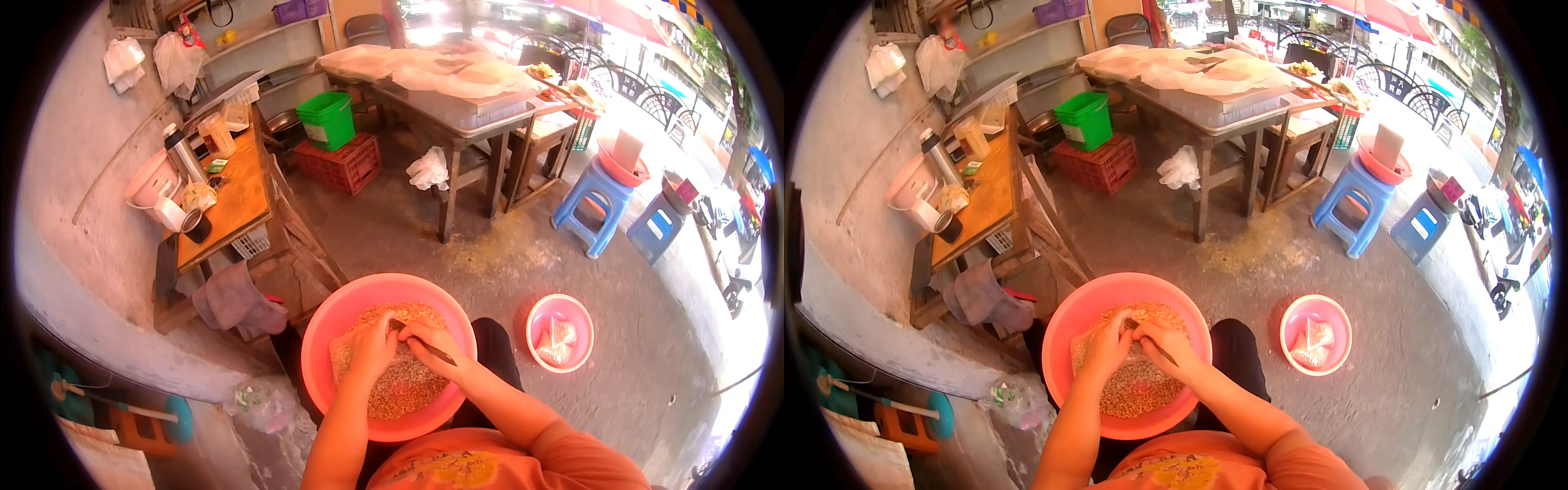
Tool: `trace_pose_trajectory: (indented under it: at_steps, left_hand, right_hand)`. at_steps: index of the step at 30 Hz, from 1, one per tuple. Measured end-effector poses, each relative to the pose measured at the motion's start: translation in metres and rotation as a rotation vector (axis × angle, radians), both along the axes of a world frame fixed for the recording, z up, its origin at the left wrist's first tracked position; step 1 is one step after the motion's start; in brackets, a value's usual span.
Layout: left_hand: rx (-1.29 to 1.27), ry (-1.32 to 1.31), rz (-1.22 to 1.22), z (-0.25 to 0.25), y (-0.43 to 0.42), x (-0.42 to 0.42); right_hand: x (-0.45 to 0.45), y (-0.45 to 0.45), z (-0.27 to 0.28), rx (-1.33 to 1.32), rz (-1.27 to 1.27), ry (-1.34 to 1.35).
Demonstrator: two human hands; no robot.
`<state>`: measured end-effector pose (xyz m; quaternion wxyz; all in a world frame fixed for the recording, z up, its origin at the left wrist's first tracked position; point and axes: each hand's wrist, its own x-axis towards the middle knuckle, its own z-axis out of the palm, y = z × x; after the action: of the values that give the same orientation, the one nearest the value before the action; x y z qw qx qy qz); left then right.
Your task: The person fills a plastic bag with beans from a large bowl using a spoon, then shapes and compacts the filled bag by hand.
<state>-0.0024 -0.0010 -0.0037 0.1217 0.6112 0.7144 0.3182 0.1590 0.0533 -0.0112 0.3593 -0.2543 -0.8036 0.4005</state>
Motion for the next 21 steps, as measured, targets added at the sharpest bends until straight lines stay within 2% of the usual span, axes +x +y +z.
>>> trace_pose_trajectory:
  at_steps: [21]
  left_hand:
    - [-0.014, 0.007, -0.003, 0.0010, 0.0001, -0.0004]
  right_hand:
    - [-0.0008, -0.0015, -0.0006, -0.017, -0.006, -0.018]
